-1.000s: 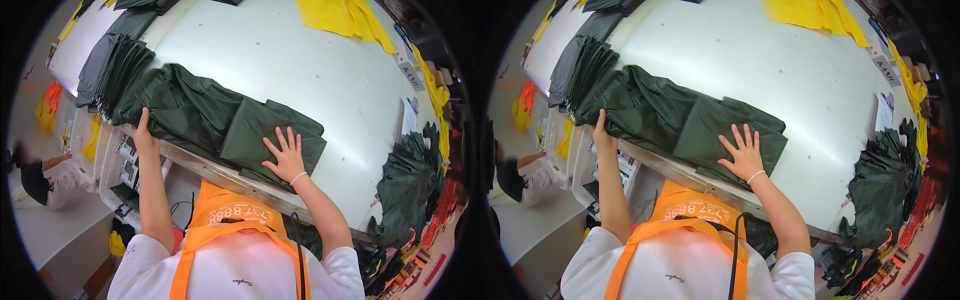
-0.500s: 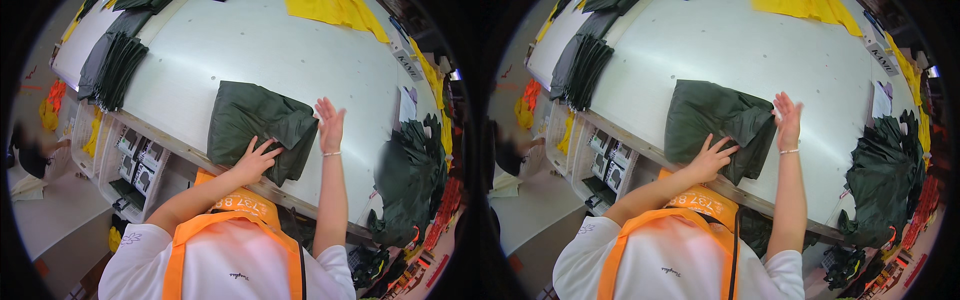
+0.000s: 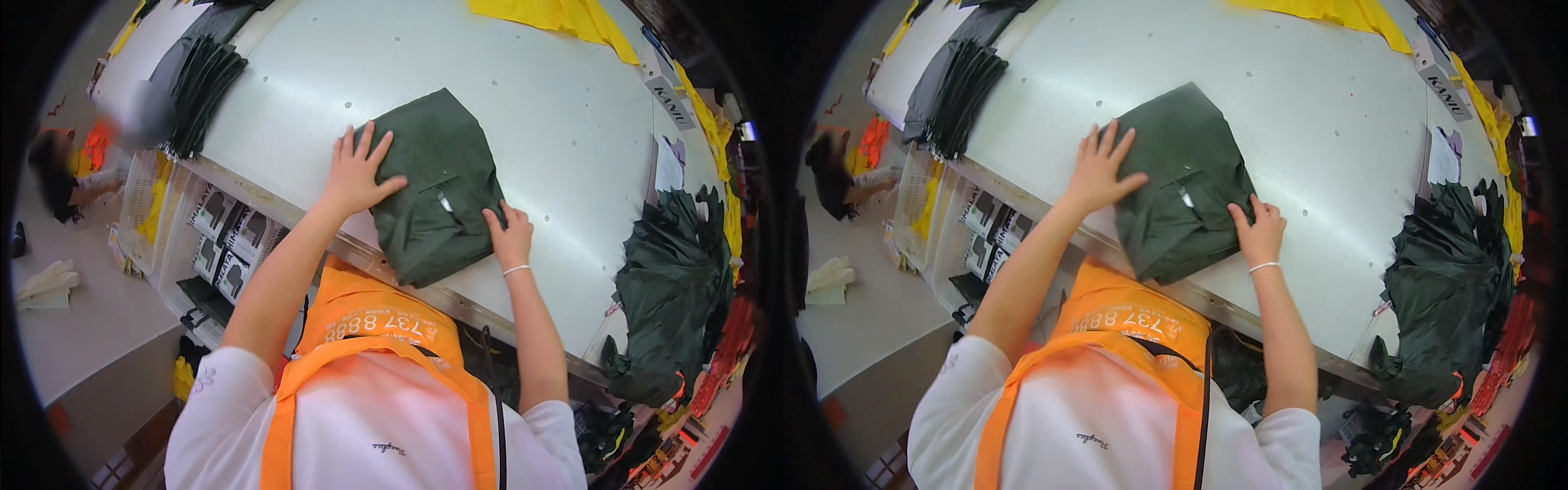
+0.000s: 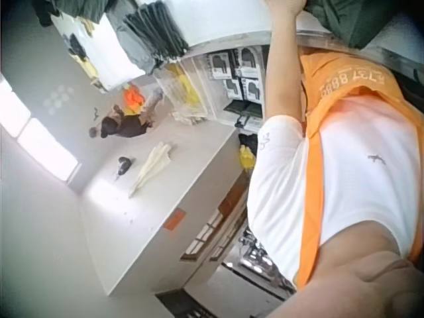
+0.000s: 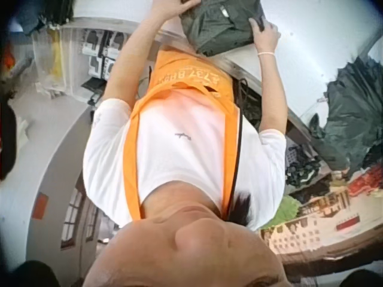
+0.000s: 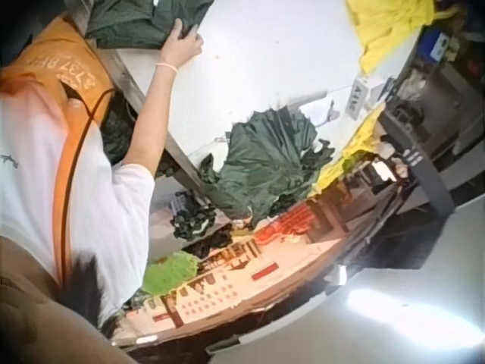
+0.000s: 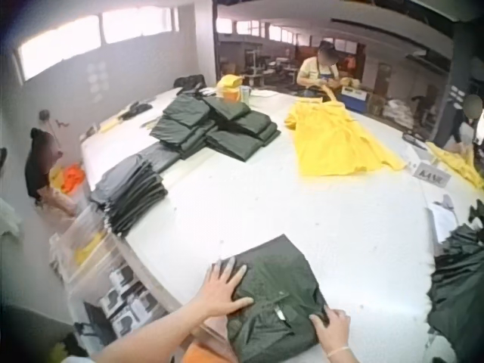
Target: The person folds a green jacket on a white table. They smooth the fabric, fold the sleeves and body, then place the folded jacket into a clear plastic bag.
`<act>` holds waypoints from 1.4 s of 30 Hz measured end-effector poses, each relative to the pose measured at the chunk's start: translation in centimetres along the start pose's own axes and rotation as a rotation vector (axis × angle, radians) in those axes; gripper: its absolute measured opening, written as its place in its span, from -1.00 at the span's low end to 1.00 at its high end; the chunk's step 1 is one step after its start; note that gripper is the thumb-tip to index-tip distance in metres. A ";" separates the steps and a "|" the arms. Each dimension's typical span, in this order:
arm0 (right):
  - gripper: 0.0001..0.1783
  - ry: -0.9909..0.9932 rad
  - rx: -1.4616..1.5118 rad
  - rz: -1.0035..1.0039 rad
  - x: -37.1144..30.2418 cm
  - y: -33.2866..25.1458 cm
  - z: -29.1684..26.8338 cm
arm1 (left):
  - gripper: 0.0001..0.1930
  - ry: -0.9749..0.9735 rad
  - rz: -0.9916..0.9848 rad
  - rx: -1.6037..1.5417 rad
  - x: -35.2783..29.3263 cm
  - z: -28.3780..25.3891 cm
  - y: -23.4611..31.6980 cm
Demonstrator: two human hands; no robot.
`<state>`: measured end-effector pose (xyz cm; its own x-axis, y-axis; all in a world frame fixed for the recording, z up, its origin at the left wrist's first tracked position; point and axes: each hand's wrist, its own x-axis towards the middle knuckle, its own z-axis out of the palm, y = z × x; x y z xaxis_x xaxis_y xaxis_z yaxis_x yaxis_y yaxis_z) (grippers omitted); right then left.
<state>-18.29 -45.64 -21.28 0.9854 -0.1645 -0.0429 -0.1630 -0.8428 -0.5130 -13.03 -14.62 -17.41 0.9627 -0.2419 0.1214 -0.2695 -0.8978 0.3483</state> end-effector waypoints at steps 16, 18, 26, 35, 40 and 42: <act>0.12 -0.342 0.418 0.225 1.1 -7.9 -6.5 | 0.29 -0.170 -0.748 -0.903 -13.4 2.7 7.6; 0.15 -0.251 0.339 0.167 1.6 -5.1 -1.3 | 0.30 -0.229 -0.755 -0.776 -13.3 2.2 8.1; 0.06 -0.209 0.706 0.191 -3.3 -2.8 1.9 | -0.12 -0.303 -0.733 -0.815 -14.7 3.1 5.4; 0.19 -0.026 0.491 -0.026 -7.5 -6.9 0.2 | -0.23 -0.277 -0.816 -0.778 -13.0 4.1 3.4; -0.08 0.074 0.057 -0.173 -5.1 -14.5 3.3 | -0.48 -0.291 -0.719 -0.441 -7.9 2.1 0.8; -0.31 0.015 -0.115 -0.238 -3.3 -17.4 4.6 | -0.61 -0.253 -0.611 -0.359 -5.7 1.4 -1.2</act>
<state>-18.46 -28.07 -16.19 0.9960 0.0385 0.0807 0.0682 -0.9112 -0.4063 -18.16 -12.66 -19.83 0.9081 0.1445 -0.3931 0.3645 -0.7350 0.5718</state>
